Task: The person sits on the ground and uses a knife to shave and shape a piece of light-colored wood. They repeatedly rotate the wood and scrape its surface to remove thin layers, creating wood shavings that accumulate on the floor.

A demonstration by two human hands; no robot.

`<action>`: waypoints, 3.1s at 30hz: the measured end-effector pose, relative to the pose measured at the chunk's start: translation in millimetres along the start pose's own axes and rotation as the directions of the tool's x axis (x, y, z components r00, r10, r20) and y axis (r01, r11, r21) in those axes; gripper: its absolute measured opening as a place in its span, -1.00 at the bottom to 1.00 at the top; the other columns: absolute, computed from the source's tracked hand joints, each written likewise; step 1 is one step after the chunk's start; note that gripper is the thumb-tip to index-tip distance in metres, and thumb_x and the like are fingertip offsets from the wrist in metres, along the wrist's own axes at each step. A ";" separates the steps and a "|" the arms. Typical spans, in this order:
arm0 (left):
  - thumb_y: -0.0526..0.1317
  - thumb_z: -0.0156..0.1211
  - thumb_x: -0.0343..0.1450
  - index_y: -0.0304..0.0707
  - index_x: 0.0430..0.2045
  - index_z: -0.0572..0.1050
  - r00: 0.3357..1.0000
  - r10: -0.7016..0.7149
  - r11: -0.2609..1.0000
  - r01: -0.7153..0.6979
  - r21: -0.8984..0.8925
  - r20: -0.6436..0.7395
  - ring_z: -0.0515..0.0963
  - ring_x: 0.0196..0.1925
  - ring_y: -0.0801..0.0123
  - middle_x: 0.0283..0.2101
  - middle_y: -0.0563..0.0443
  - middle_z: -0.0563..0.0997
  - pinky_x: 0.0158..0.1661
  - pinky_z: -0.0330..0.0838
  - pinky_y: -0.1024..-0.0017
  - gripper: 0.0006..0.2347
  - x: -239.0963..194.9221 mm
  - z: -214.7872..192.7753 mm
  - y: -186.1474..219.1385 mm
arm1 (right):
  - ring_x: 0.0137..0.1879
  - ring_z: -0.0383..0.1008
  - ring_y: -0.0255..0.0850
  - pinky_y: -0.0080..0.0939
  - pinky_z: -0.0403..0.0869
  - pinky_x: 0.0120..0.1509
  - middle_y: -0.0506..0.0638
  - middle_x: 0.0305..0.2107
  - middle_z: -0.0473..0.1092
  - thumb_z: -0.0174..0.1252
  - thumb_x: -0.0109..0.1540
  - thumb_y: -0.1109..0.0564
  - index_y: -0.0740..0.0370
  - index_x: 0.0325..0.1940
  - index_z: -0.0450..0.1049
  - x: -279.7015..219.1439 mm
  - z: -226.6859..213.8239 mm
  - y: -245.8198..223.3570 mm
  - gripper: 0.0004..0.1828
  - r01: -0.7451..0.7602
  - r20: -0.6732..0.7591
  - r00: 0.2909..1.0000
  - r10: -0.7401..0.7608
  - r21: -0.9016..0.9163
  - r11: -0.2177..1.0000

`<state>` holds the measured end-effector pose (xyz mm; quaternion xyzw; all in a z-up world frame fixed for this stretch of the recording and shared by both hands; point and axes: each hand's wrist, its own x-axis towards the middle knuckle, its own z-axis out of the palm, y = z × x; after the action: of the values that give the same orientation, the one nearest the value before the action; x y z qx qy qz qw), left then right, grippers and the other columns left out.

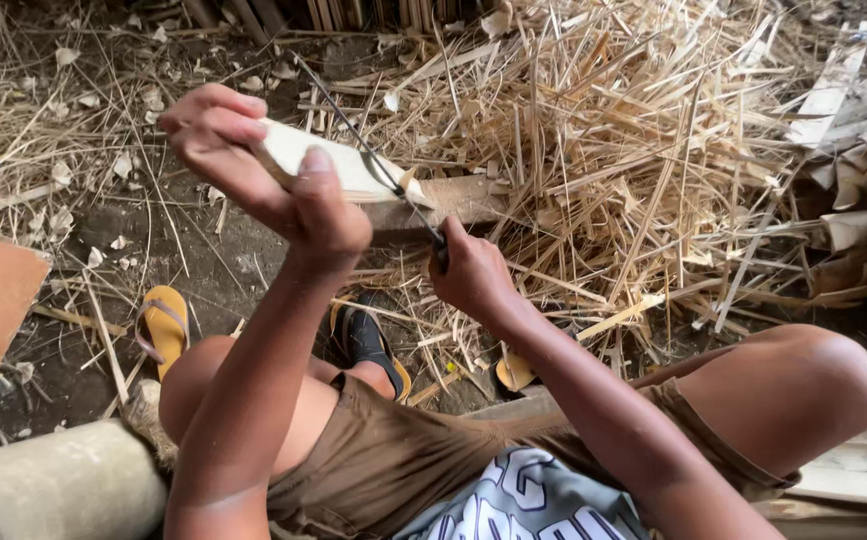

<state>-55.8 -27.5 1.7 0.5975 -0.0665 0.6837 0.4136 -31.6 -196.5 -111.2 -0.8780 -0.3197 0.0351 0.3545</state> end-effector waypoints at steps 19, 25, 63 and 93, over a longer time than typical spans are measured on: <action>-0.11 -0.03 0.35 -0.15 -0.30 0.15 0.995 0.063 0.991 -0.071 0.112 0.073 0.18 -0.09 0.27 -0.16 -0.08 0.15 -0.12 0.14 0.29 -0.78 5.4 4.5 -1.9 | -0.53 0.45 -0.20 -0.17 0.42 -0.48 0.02 -0.59 0.36 0.23 0.28 0.21 0.30 -0.12 0.27 -38.3 -54.0 -35.3 -0.75 0.273 -0.294 0.939 -0.178 0.325 0.905; -0.08 -0.05 0.38 -0.17 -0.33 0.20 0.993 0.116 0.986 -0.119 0.117 0.029 0.21 -0.12 0.24 -0.22 -0.05 0.21 -0.13 0.16 0.24 -0.80 10.8 4.4 -8.9 | -0.49 0.54 -0.09 -0.05 0.51 -0.48 0.15 -0.53 0.47 0.20 0.24 0.23 0.35 -0.14 0.30 -3.0 17.3 7.7 -0.78 -0.221 0.150 0.968 0.203 0.118 0.968; -0.24 -0.02 0.26 -0.24 -0.20 0.18 0.996 -0.081 0.997 0.081 -0.011 0.049 0.16 -0.16 0.34 -0.18 -0.03 0.15 -0.14 0.15 0.32 -0.72 31.6 -28.9 -39.4 | -0.53 0.47 -0.09 -0.06 0.54 -0.54 0.18 -0.41 0.50 0.19 0.25 0.20 0.32 0.14 0.28 42.4 68.9 96.5 -0.60 -0.410 0.464 0.815 0.347 0.040 0.911; -0.36 -0.04 0.31 -0.26 -0.21 0.22 0.969 -0.243 0.934 0.223 -0.279 -0.039 0.28 -0.31 0.32 -0.16 -0.13 0.28 -0.30 0.28 0.40 -0.79 41.1 -36.8 -53.7 | -0.56 0.49 -0.02 -0.04 0.41 -0.58 0.18 -0.57 0.46 0.08 0.32 0.18 0.32 -0.08 0.28 10.0 77.2 51.5 -0.82 -0.320 0.230 0.932 0.282 0.153 0.935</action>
<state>-46.9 48.9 5.7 0.5134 -0.0737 0.6355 0.5720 -18.3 -172.3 -200.3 -0.8710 -0.2109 0.2092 0.3912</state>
